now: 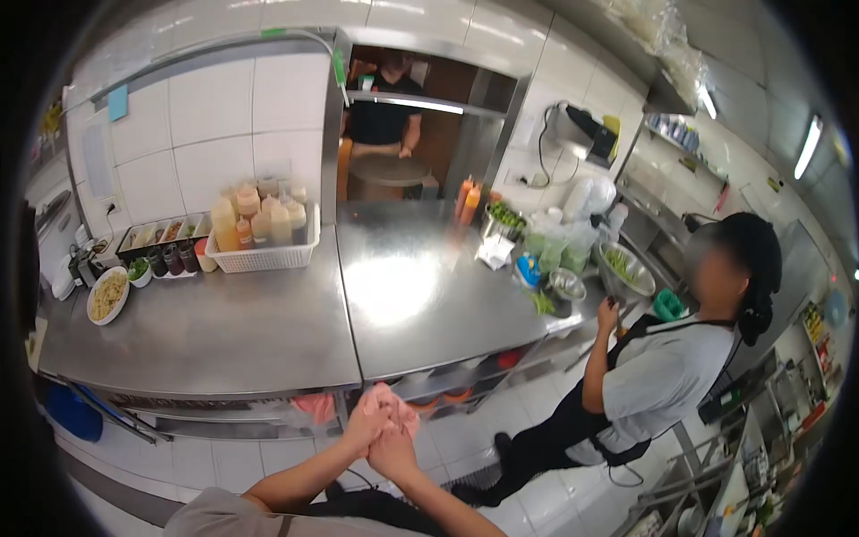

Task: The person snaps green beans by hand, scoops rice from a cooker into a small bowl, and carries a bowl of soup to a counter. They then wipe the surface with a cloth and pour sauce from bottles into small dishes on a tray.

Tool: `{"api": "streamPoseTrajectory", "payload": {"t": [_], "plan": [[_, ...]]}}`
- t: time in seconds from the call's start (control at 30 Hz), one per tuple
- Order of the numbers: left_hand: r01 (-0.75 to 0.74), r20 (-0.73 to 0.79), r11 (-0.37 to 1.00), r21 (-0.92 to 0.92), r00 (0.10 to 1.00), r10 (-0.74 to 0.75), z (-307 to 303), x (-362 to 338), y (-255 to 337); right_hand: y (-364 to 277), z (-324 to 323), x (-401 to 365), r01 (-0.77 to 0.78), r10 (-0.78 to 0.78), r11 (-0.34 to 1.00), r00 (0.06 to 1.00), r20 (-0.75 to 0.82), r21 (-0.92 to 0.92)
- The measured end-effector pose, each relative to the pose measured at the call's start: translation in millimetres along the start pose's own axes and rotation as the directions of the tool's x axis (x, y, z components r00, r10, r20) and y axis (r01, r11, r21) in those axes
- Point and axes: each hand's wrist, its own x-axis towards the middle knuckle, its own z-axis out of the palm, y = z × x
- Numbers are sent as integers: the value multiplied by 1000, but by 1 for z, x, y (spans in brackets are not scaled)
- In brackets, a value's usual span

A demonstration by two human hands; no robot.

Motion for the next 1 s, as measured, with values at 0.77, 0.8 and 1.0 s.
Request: {"api": "streamPoseTrajectory", "payload": {"t": [0.77, 0.8, 1.0], "plan": [[-64, -276, 527, 847, 795, 540, -82, 18, 80, 67, -2, -70, 604, -423, 641, 793, -439, 474], [-198, -117, 328, 924, 668, 735, -97, 30, 82, 66, -2, -66, 571, -373, 635, 816, -442, 520], [38, -1, -62, 997, 862, 507, -149, 99, 107, 72, -13, -27, 469, -307, 705, 878, -367, 532]]}}
